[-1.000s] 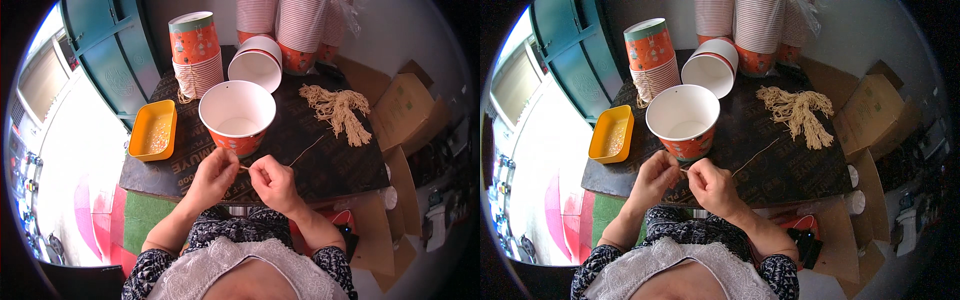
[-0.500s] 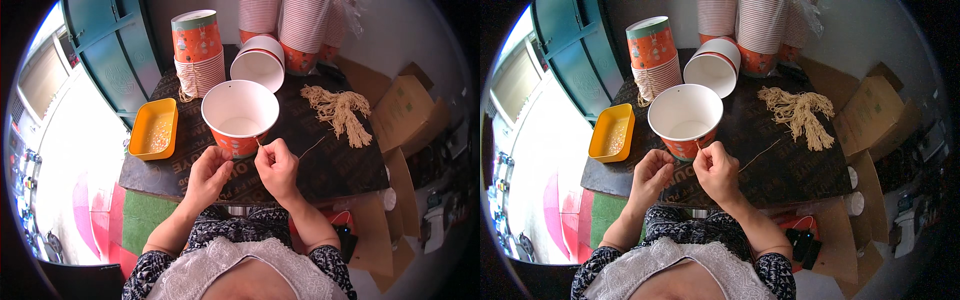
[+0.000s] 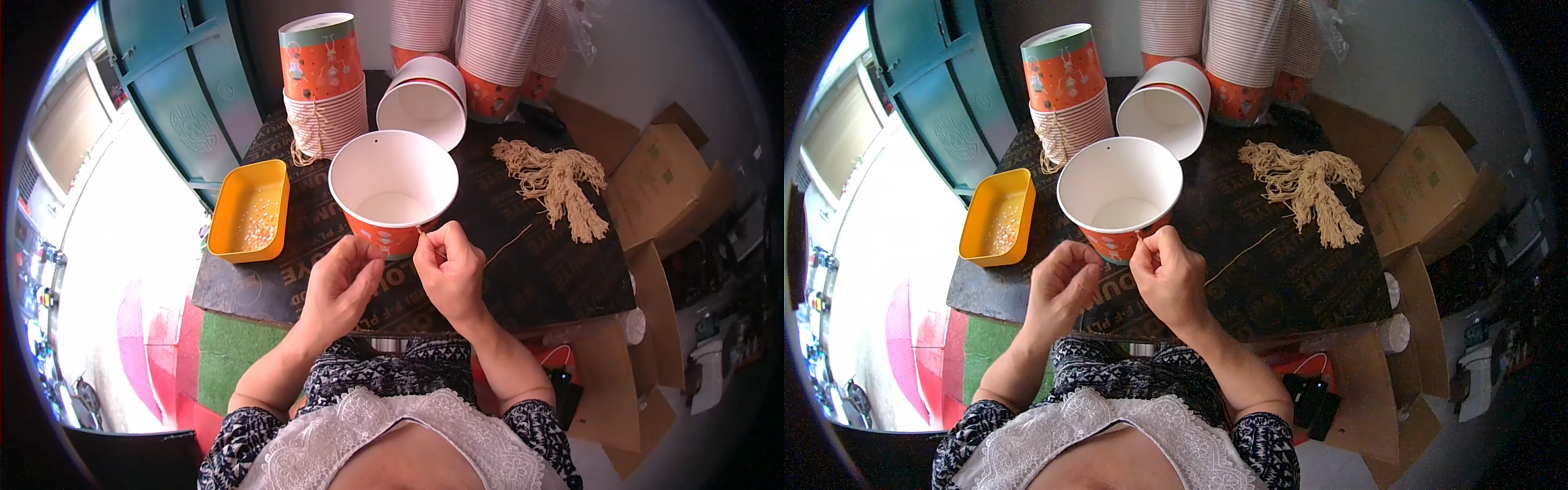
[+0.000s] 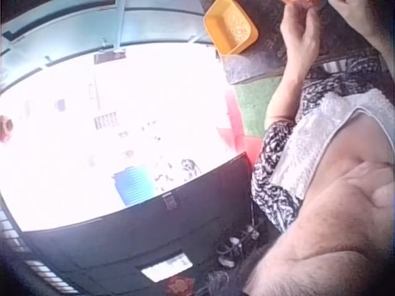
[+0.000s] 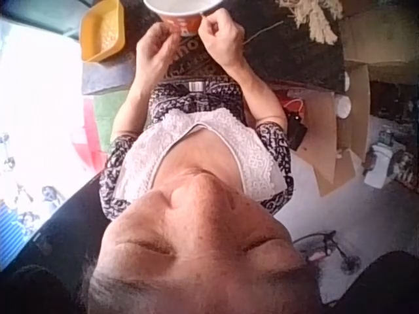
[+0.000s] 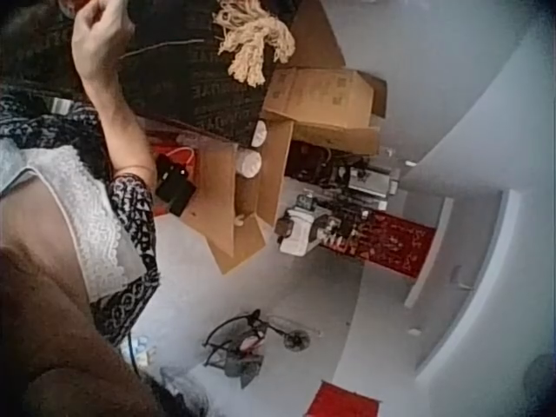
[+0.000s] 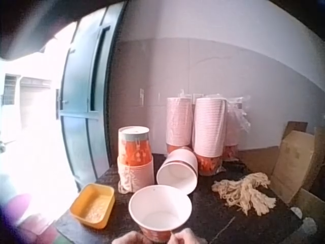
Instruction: Assembling paper buckets by manually attaching string handles.
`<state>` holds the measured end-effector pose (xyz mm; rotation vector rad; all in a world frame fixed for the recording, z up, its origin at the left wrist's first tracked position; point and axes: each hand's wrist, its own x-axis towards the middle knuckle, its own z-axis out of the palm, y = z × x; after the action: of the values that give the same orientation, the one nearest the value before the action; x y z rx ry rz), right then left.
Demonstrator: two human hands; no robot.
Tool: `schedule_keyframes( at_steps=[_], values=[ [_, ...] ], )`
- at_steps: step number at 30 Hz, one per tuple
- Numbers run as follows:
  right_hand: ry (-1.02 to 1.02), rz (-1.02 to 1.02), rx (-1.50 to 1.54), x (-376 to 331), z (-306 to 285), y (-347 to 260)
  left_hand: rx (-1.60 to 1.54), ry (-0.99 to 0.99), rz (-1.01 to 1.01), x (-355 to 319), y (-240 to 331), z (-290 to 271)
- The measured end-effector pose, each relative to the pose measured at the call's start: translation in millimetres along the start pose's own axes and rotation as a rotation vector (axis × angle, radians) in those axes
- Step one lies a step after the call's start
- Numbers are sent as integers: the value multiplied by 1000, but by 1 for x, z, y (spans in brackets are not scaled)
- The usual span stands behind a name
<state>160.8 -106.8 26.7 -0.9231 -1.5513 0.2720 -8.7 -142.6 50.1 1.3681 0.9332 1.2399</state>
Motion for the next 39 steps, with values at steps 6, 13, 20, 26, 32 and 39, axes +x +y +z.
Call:
schedule_keyframes(
  at_steps=[6, 13, 20, 26, 32, 39],
  values=[
    [5, -35, -12, 2, 1, 1, 480, 57, 450, 37, 47, -6],
    [-28, -66, -57, 2, 2, -5, 786, -425, 477, 113, 61, -24],
    [47, 119, 162, -8, -10, -6, 688, -286, 508, 84, 71, -4],
    [-28, 271, 411, -12, -24, -27, 622, -347, 438, 38, 75, 7],
    [-96, 325, 552, -15, -28, -41, 565, -381, 506, 31, 60, 6],
    [-142, 236, 440, -18, -25, -41, 630, -263, 501, 27, 46, 9]
  ],
)
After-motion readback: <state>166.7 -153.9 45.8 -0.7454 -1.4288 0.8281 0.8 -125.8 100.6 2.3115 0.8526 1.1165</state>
